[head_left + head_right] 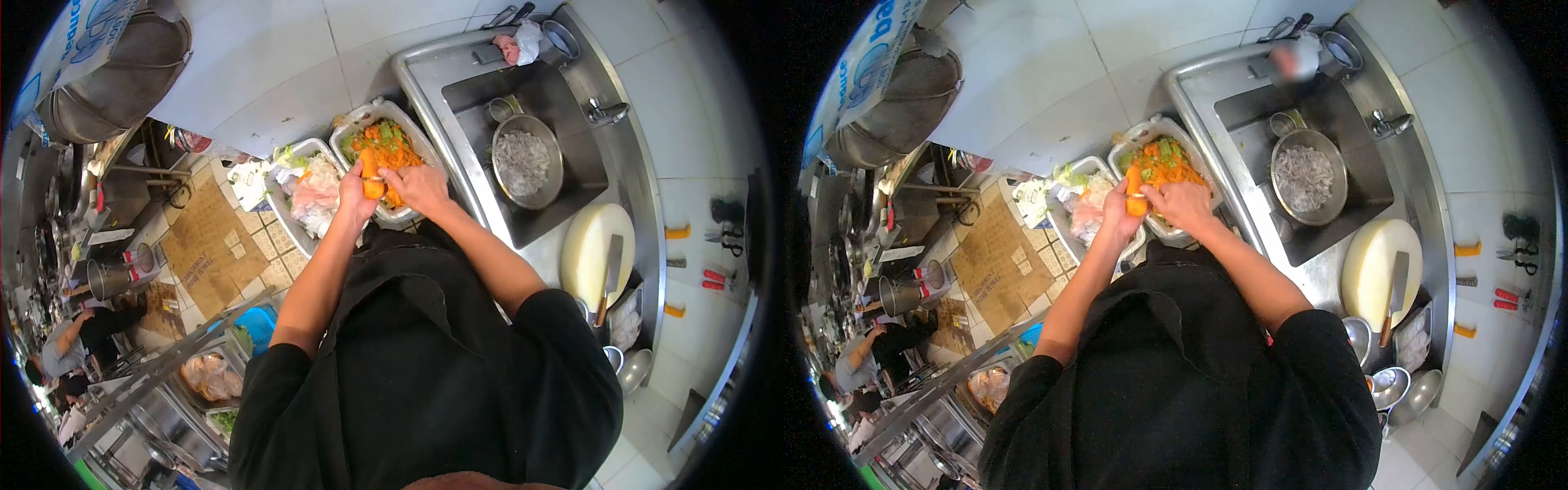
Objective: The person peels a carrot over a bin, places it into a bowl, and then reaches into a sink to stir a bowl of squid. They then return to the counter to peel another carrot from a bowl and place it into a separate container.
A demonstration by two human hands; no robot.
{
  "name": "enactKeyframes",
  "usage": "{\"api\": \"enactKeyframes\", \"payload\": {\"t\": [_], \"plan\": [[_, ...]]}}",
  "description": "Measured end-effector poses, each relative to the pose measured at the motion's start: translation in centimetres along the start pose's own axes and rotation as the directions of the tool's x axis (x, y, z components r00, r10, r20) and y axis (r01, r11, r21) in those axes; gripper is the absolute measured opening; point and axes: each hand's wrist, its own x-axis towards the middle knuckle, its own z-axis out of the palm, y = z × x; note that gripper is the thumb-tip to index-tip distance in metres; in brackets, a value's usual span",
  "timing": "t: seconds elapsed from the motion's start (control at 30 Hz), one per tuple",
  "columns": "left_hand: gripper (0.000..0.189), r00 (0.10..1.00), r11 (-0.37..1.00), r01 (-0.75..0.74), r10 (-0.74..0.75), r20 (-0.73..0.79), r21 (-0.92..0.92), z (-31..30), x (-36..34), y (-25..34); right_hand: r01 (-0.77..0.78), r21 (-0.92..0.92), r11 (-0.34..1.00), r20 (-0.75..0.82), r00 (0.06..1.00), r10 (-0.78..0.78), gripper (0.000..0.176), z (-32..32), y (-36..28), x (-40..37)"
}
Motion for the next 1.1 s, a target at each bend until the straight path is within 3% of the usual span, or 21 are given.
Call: {"api": "enactKeyframes", "payload": {"t": [0.2, 0.33, 0.43, 0.5, 0.6, 0.7, 0.8, 0.9, 1.0, 1.1], "plan": [[0.032, 0.998, 0.999, -0.053, 0.053, -0.015, -0.009, 0.0, -0.3, -0.7, 0.064, -0.044, 0.997, -0.074, 0.995, -0.067, 0.065, 1.6, 0.5, -0.8], [0.034, 1.0, 0.977, -0.01, 0.004, 0.026, 0.213, 0.6, -3.4, -0.7, -0.115, -0.127, 0.985, 0.045, 0.992, 0.122, 0.066, 2.4, 1.9, 2.3], [0.035, 0.996, 0.969, 0.012, -0.033, 0.082, 0.246, 2.7, -7.1, -0.9, -0.208, -0.13, 0.97, 0.084, 0.972, 0.22, 0.068, 1.3, 3.9, 6.2], [0.035, 0.991, 0.973, 0.008, -0.038, 0.126, 0.23, 2.9, -7.3, -0.5, -0.334, -0.082, 0.939, 0.089, 0.936, 0.341, 0.069, -0.6, 3.8, 7.4], [0.035, 0.995, 0.987, 0.001, -0.018, 0.102, 0.16, 1.5, -4.8, 0.3, -0.34, -0.026, 0.94, 0.066, 0.938, 0.341, 0.07, -1.7, 3.3, 7.8], [0.035, 0.998, 0.993, 0.011, -0.017, 0.054, 0.117, 0.7, -3.1, 0.9, -0.355, -0.091, 0.93, 0.008, 0.934, 0.358, 0.07, -1.9, 2.1, 6.1], [0.035, 0.998, 0.997, 0.024, -0.028, 0.055, 0.072, 0.4, -1.8, 1.0, -0.33, -0.119, 0.936, -0.054, 0.944, 0.326, 0.071, -0.3, 3.3, 6.1], [0.034, 0.998, 0.999, 0.018, -0.021, 0.056, 0.047, 0.2, -1.0, 1.1, -0.255, -0.02, 0.967, -0.021, 0.967, 0.255, 0.072, -0.2, 3.3, 5.9], [0.032, 0.999, 0.999, -0.001, -0.001, 0.04, 0.049, 0.1, -0.3, 1.0, -0.063, -0.027, 0.998, 0.132, 0.989, 0.066, 0.065, -2.0, 0.0, 2.5], [0.03, 0.999, 0.998, -0.041, 0.04, 0.006, 0.037, 0.1, 0.1, 0.7, 0.031, -0.03, 0.999, 0.029, 0.999, -0.03, 0.064, -0.5, -0.1, 0.4]]}}
